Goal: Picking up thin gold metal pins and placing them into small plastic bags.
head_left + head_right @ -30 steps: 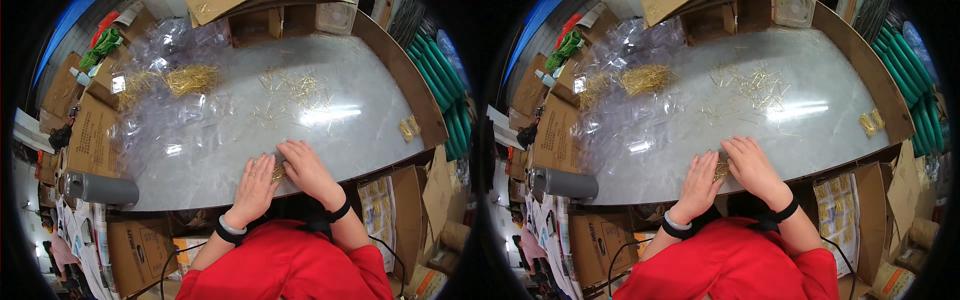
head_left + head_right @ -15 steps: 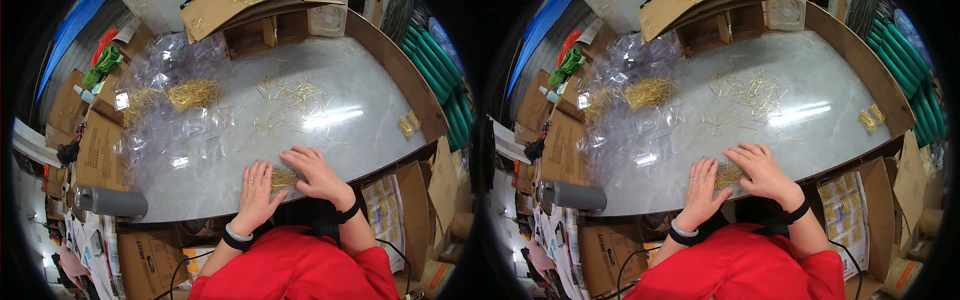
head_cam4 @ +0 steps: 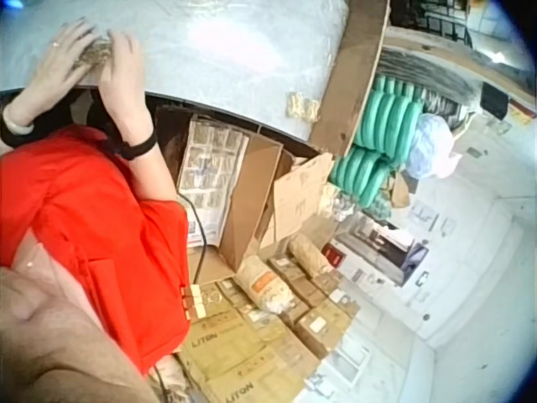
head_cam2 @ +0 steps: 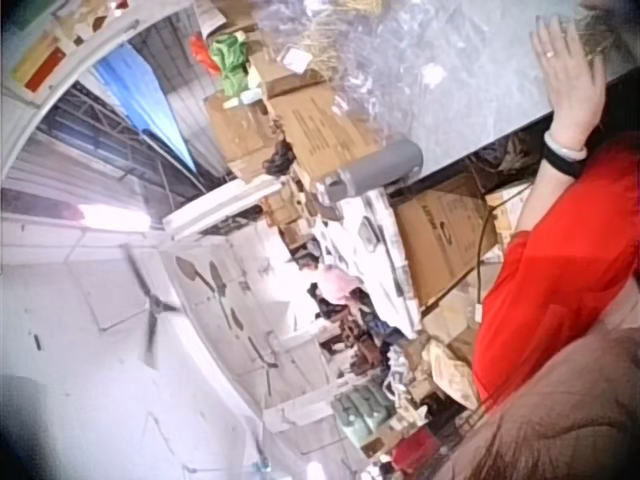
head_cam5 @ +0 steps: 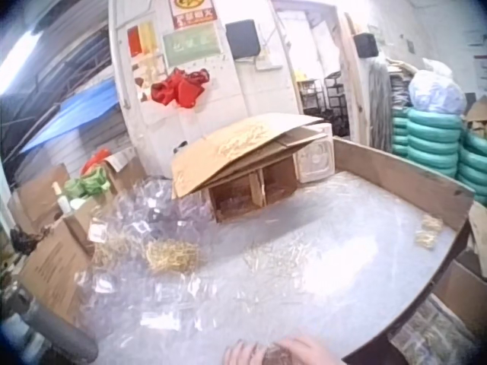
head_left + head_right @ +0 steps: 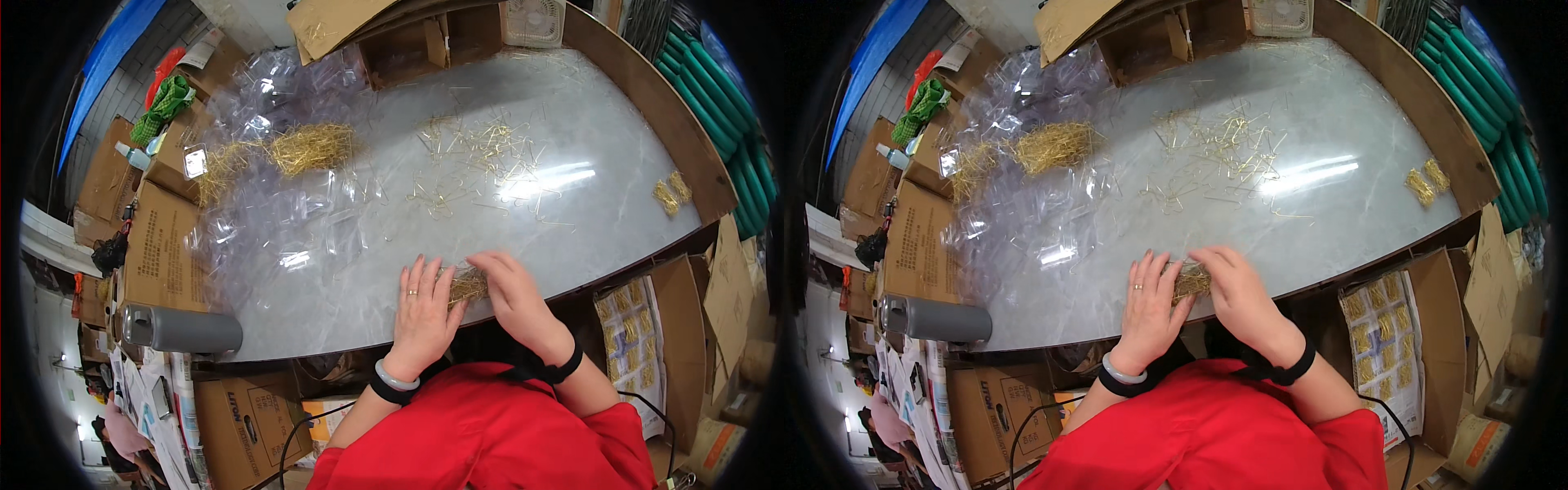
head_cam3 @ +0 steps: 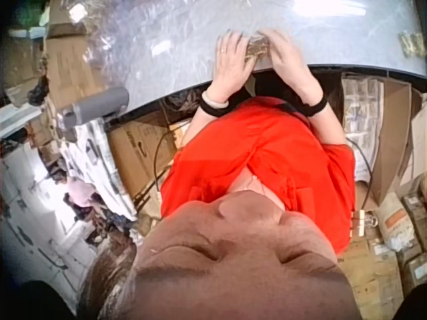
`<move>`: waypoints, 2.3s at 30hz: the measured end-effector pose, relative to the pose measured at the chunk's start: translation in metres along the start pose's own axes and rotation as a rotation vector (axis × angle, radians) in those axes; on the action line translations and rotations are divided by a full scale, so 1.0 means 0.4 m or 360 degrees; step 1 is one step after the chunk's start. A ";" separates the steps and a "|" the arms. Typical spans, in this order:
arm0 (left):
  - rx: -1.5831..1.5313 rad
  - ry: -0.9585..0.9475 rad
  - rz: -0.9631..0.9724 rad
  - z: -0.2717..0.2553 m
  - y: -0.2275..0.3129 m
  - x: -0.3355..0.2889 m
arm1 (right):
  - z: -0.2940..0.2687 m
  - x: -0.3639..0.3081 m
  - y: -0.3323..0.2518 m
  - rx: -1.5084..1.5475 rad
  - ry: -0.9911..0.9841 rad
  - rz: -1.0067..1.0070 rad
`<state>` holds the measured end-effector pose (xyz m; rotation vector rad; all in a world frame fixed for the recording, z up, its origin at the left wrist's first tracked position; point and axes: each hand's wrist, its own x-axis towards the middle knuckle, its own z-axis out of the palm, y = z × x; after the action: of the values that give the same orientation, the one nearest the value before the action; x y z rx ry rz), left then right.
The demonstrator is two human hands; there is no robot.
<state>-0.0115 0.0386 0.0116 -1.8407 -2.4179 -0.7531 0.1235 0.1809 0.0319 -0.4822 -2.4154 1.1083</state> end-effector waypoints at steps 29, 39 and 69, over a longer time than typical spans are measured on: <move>-0.0283 -0.0054 -0.0389 -0.112 -0.047 -0.046 | 0.027 0.041 0.004 -0.0443 -0.0281 -0.0636; -0.0420 -0.0007 -0.0242 -0.111 -0.042 -0.020 | 0.031 0.033 0.029 -0.0496 -0.0341 -0.0736; -0.0648 -0.0065 -0.0395 -0.096 0.007 0.001 | -0.022 0.041 0.059 -0.0350 -0.0257 -0.0614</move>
<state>-0.0196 0.0250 0.0468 -1.6901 -2.7129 -1.3249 0.1174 0.2089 0.0230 0.0163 -2.6352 0.7447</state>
